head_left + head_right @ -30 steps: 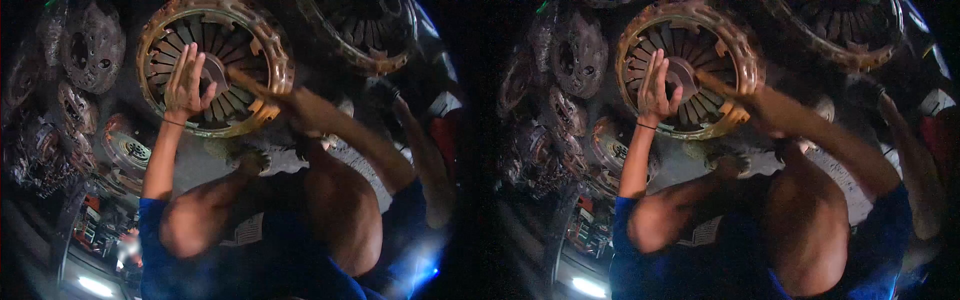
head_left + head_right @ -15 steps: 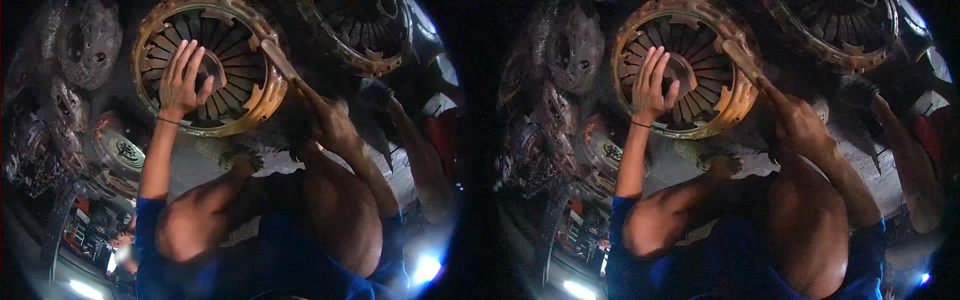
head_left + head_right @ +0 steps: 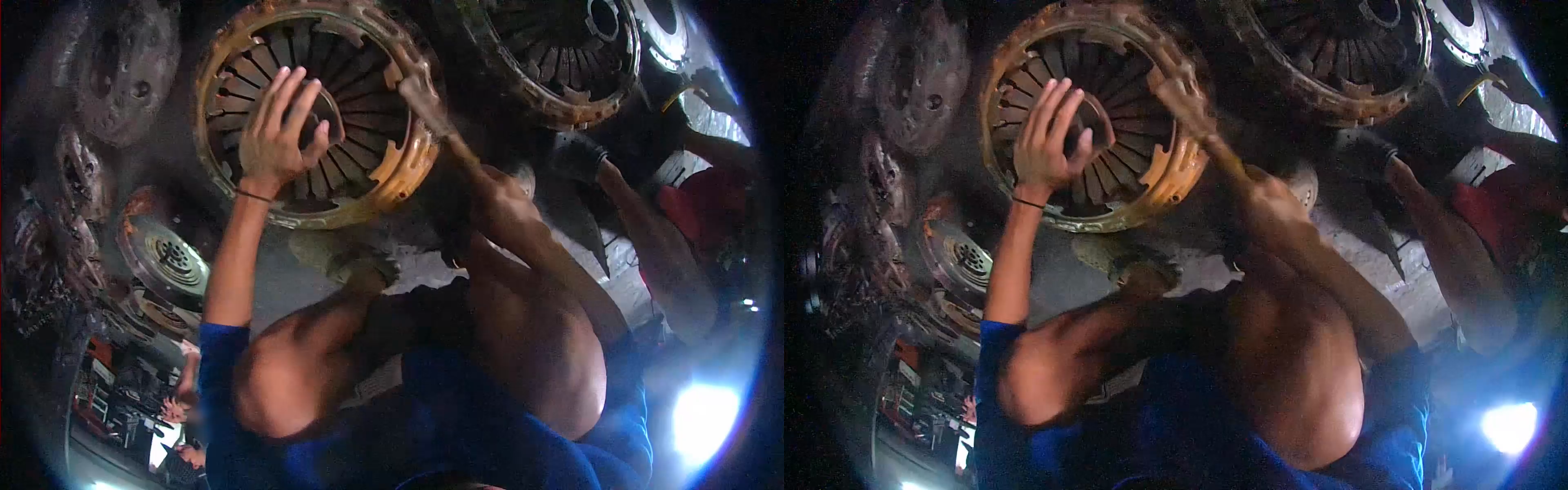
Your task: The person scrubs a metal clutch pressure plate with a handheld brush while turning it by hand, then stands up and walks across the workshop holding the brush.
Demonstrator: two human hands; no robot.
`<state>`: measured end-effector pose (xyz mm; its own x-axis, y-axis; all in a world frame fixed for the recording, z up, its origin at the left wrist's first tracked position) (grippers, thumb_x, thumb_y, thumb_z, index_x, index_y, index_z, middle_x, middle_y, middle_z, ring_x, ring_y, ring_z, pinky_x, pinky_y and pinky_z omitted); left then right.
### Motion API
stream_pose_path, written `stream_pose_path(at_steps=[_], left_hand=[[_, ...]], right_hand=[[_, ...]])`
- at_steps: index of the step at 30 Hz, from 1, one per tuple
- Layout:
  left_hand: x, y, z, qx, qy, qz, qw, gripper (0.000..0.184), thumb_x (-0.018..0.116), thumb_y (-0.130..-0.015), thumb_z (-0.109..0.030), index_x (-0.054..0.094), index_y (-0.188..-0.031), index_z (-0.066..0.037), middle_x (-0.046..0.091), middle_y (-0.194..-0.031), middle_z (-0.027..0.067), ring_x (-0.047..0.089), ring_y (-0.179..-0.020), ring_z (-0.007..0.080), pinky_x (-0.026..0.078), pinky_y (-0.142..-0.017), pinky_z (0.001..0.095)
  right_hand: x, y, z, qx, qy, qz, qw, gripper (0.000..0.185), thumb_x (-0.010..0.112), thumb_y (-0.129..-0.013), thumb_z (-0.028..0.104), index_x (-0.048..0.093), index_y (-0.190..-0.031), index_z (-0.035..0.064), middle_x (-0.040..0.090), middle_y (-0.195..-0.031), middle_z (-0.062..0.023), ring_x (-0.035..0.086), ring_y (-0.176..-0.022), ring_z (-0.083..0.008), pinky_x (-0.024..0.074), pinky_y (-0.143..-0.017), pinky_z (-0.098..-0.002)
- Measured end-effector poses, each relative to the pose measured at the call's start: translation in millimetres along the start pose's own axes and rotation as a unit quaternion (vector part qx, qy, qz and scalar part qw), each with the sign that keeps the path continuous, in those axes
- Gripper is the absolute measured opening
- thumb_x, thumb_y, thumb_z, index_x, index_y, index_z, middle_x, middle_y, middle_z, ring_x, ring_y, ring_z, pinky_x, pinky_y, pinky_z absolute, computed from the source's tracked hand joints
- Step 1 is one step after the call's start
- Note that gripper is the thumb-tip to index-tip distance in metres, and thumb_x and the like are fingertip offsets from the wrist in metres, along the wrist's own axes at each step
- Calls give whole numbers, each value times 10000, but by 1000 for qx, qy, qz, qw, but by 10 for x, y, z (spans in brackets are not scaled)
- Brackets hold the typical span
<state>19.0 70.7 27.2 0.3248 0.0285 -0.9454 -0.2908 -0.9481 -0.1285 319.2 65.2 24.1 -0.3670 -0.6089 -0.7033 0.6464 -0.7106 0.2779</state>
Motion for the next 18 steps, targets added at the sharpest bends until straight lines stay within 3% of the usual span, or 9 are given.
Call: stream_pose_path(at_steps=[2, 5, 6, 9, 11, 13, 14, 17, 18], left_hand=[[33, 44, -34, -12, 14, -1, 1000, 504, 627, -970, -306, 603, -1434, -112, 536, -1529, 126, 494, -1436, 342, 461, -1155, 478], [21, 32, 68, -17, 20, -23, 999, 507, 625, -971, -326, 608, -1432, -115, 544, -1521, 115, 492, -1438, 324, 464, -1158, 474], [28, 54, 56, -18, 25, -29, 999, 502, 625, -969, -339, 620, -1421, -121, 553, -1510, 117, 497, -1434, 321, 474, -1150, 472], [32, 23, 98, 1, 7, -56, 998, 488, 614, -983, -365, 628, -1411, -132, 582, -1475, 106, 508, -1423, 311, 500, -1132, 463], [53, 84, 49, 5, -5, -51, 999, 484, 607, -991, -371, 623, -1416, -138, 591, -1464, 97, 507, -1424, 306, 502, -1134, 462], [60, 101, 28, 2, -2, -43, 999, 467, 605, -998, -360, 627, -1409, -140, 597, -1460, 89, 511, -1421, 305, 502, -1136, 469], [56, 117, 28, 4, 1, -48, 999, 457, 612, -1001, -343, 628, -1407, -134, 594, -1467, 88, 511, -1422, 306, 498, -1146, 467], [45, 172, 32, -9, 17, -46, 999, 457, 627, -1004, -339, 627, -1411, -132, 588, -1476, 88, 508, -1426, 302, 496, -1154, 469], [29, 163, 10, -15, 27, -44, 999, 455, 626, -1006, -340, 626, -1412, -134, 588, -1475, 89, 507, -1426, 301, 497, -1152, 468]], right_hand=[[222, -136, -29, 6, -26, 66, 997, 917, 595, -949, 7, 101, -1677, 264, 729, -976, -269, 760, -813, -395, 613, -643, -492], [19, -343, -79, 103, 40, 193, 975, 889, 639, -833, -53, 314, -1628, 177, 715, -922, -238, 728, -809, -426, 604, -728, -490], [-78, -341, -116, 62, -12, 144, 988, 866, 636, -861, -22, 308, -1629, 205, 717, -952, -242, 728, -847, -433, 598, -751, -496], [-321, -50, -126, 100, -90, 36, 990, 847, 636, -867, -11, 321, -1625, 197, 710, -945, -248, 724, -833, -435, 592, -736, -491], [-170, 17, 32, 14, -30, 40, 999, 862, 614, -887, -11, 270, -1645, 212, 710, -872, -233, 719, -747, -409, 578, -674, -491], [87, -191, 33, 70, -31, 149, 986, 896, 607, -890, -19, 228, -1660, 238, 709, -834, -228, 713, -705, -399, 573, -656, -498], [168, -351, 73, 82, 19, 204, 975, 916, 575, -962, -9, 89, -1678, 289, 713, -942, -262, 735, -826, -398, 591, -743, -523], [76, -356, 187, 119, -4, 224, 967, 920, 575, -977, 11, 60, -1678, 310, 708, -1015, -271, 740, -850, -394, 604, -760, -525], [117, -137, 214, 82, -5, 183, 980, 917, 574, -978, 13, 63, -1677, 315, 701, -1048, -278, 742, -856, -397, 608, -761, -526]])
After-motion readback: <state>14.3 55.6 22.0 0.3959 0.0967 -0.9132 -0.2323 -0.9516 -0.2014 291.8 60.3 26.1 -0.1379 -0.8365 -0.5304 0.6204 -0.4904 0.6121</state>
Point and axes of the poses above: each hand's wrist, its own y-axis away from the middle knuckle, its own x-axis out of the palm, z = x × y, the point moved 7 cm from there along -y, towards the middle knuckle
